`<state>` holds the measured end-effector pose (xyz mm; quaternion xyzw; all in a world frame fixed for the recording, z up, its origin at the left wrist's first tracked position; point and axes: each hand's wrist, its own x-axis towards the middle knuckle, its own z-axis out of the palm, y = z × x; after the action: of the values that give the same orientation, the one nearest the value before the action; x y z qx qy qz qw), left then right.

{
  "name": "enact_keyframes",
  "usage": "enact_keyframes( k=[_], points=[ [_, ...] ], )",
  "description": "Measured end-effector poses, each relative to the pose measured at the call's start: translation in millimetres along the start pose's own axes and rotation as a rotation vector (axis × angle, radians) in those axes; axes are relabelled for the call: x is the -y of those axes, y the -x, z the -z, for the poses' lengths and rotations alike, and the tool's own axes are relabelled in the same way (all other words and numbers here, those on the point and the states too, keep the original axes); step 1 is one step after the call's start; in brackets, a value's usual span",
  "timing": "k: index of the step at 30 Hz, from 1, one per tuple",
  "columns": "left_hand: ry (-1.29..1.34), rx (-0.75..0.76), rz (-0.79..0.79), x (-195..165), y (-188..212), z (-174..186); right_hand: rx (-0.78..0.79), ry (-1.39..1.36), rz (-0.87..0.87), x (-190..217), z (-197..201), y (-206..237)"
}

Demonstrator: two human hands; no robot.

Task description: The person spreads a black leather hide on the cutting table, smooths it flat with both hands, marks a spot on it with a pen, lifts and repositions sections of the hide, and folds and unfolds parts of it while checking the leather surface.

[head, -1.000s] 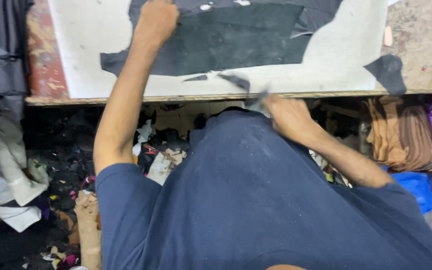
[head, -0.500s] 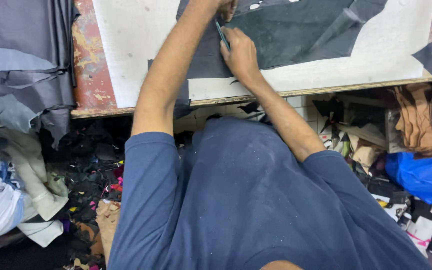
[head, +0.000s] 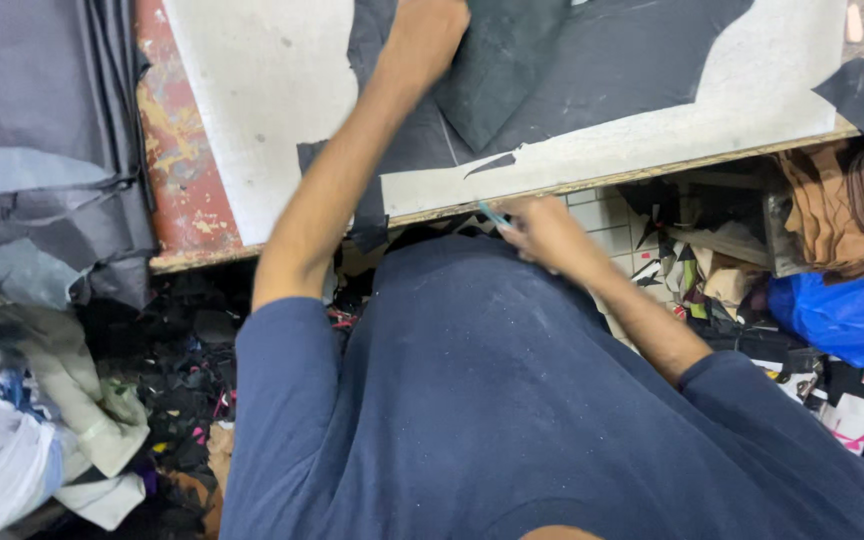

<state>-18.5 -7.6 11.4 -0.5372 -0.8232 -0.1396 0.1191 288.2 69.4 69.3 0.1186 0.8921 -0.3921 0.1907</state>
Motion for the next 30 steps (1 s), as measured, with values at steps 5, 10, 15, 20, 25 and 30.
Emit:
enact_keyframes(
  k=[5, 10, 15, 20, 25, 30],
  points=[
    [0.092, -0.105, 0.421, -62, 38, 1, -0.568, 0.241, -0.009, -75, 90, 7],
    [0.036, -0.217, 0.646, -75, 43, -9, -0.888, -0.012, -0.045, -193, 193, -22],
    [0.082, -0.169, 0.719, -53, 45, -29, -1.026, 0.372, 0.054, -276, 258, -53],
    [0.033, -0.120, 0.755, -57, 40, -28, -0.949, 0.507, 0.091, -278, 278, -57],
    [0.075, -0.096, 0.854, -85, 11, 19, -0.860, 0.435, 0.306, -232, 305, -61],
    [0.311, -0.253, 0.830, -112, -58, 106, -0.603, 0.052, 0.472, -183, 349, -71]
  ],
)
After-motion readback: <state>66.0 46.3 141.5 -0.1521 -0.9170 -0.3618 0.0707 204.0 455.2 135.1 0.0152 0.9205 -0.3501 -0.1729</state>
